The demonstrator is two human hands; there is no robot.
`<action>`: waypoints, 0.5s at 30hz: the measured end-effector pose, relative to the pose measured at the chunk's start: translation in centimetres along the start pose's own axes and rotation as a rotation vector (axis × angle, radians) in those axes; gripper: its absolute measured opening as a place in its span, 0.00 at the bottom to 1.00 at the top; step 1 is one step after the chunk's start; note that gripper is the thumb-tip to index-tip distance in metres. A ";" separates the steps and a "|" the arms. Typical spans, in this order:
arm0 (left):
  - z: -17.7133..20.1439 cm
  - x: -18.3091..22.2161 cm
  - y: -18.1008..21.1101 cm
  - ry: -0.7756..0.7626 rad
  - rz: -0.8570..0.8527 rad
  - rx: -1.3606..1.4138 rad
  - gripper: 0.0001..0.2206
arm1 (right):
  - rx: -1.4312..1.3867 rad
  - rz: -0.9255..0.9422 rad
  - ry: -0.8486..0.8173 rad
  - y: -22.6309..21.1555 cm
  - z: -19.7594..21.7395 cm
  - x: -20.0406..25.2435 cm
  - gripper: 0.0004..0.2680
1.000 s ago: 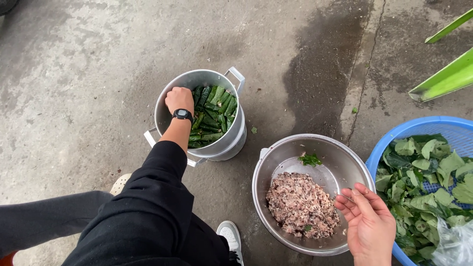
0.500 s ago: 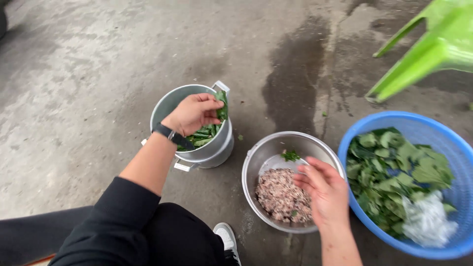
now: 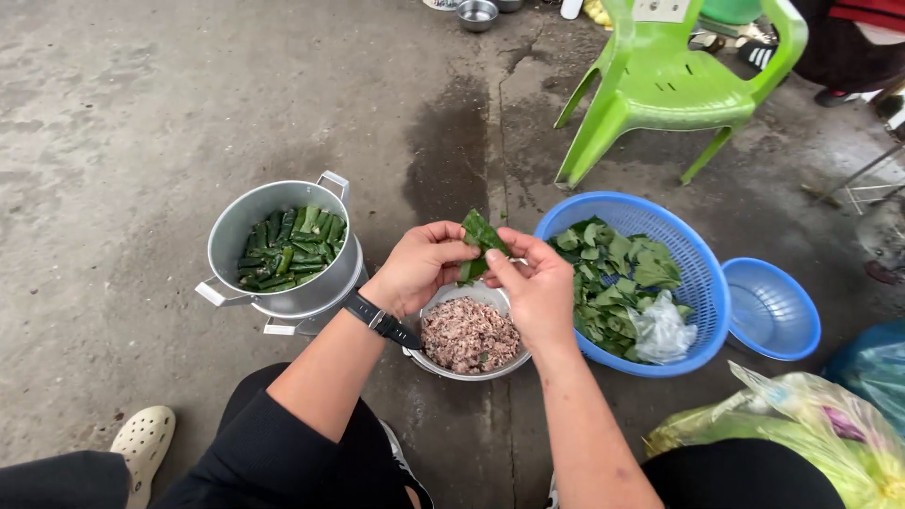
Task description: Wrapping minced meat filling in green leaves and placing the rolls into a steamer pot for cooking.
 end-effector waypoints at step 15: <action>-9.9 0.6 1.0 -0.272 -0.091 -0.224 0.13 | 0.182 -0.039 -0.192 -5.9 7.0 -2.5 0.12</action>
Point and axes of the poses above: each hand's wrist, its own x-axis away from the middle knuckle, its own z-axis out of the back of the hand, y = z × x, the point moved 9 cm from there along -x, towards the middle knuckle, and after that the axes turned 9 degrees about x, right-handed, at the moved point
